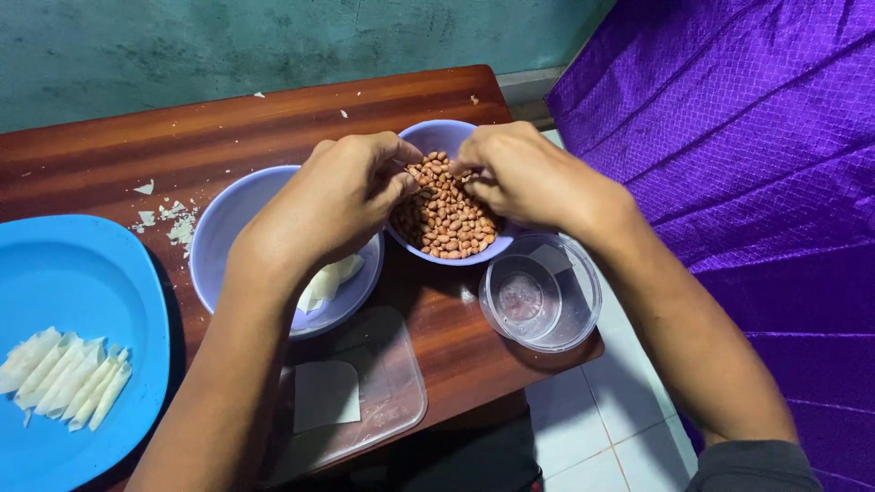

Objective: Wrapping individual peanuts in small pieces of dough to prepare snacks

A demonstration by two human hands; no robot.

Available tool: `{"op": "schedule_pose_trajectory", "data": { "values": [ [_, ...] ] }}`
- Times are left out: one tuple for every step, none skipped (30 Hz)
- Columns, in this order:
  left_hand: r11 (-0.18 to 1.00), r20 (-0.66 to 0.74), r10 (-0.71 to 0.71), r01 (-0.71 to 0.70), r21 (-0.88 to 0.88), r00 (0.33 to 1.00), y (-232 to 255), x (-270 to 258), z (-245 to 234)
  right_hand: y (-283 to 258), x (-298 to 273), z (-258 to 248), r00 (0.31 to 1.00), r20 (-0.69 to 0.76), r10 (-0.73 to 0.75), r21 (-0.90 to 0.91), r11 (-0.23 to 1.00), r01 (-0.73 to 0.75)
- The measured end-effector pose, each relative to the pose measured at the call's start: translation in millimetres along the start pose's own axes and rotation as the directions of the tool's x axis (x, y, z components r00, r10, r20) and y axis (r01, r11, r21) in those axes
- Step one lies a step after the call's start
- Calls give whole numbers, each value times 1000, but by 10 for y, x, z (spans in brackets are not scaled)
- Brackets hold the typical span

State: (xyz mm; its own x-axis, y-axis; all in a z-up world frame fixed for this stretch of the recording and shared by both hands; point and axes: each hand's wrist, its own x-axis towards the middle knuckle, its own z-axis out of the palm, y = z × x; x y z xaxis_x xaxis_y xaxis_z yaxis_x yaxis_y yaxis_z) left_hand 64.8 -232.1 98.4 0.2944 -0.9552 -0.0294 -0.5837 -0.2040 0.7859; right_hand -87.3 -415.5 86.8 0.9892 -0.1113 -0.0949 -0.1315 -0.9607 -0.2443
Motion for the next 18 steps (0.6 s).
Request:
{"op": "schedule_pose_trajectory", "data": {
  "values": [
    [1000,1,-1,1,0,1000,-16,2,5,26,36,42,1000,1,0,1,1000,0],
    [1000,-10,26,-26,16,1000,-32,4,11,52,71,84,992,-71,-103,0,995,103],
    [998,-17,53,-52,33,998,-50,4,21,77,103,135,969,-142,-203,-6,979,205],
    [998,-14,51,-51,33,999,-34,-10,20,55,109,162,969,-141,-202,-3,979,203],
    [999,-9,33,-33,37,999,-15,-14,6,37,129,172,985,-82,-150,-1,989,150],
    [999,-4,15,-15,42,1000,8,-18,-9,18,149,179,995,-23,-97,-2,995,97],
    [999,-6,19,-18,44,1000,7,-13,-16,13,160,177,995,-26,-97,-5,995,97],
    [999,-10,19,-19,42,1000,7,-6,-22,9,172,174,998,-10,-56,-1,998,56],
    [999,-12,17,-17,38,1000,3,-3,-23,3,179,180,1000,8,-14,5,1000,14],
    [999,-12,19,-18,38,1000,-4,0,-13,0,158,149,1000,8,-13,5,1000,13],
    [999,-9,16,-16,34,1000,-10,2,-8,-4,146,113,1000,0,-5,24,1000,5],
    [999,-6,14,-13,31,1000,-19,4,-3,-8,134,79,1000,-8,2,44,999,-2],
    [999,-7,13,-12,31,1000,-29,12,-6,-24,121,34,1000,-8,1,44,999,-1],
    [999,-11,32,-32,37,999,-41,21,-6,-38,106,-9,1000,-25,13,86,996,-11],
    [998,-13,50,-49,41,999,-53,20,6,-56,79,-40,999,-39,27,131,991,-21],
    [998,-11,47,-46,40,999,-38,13,-5,-62,68,-62,999,-37,27,134,991,-22],
    [998,-6,33,-32,45,999,-20,7,-14,-67,52,-86,997,-72,40,172,985,-27],
    [999,-1,18,-18,51,1000,1,0,-23,-74,35,-112,993,-106,54,209,977,-31]
  ]
}}
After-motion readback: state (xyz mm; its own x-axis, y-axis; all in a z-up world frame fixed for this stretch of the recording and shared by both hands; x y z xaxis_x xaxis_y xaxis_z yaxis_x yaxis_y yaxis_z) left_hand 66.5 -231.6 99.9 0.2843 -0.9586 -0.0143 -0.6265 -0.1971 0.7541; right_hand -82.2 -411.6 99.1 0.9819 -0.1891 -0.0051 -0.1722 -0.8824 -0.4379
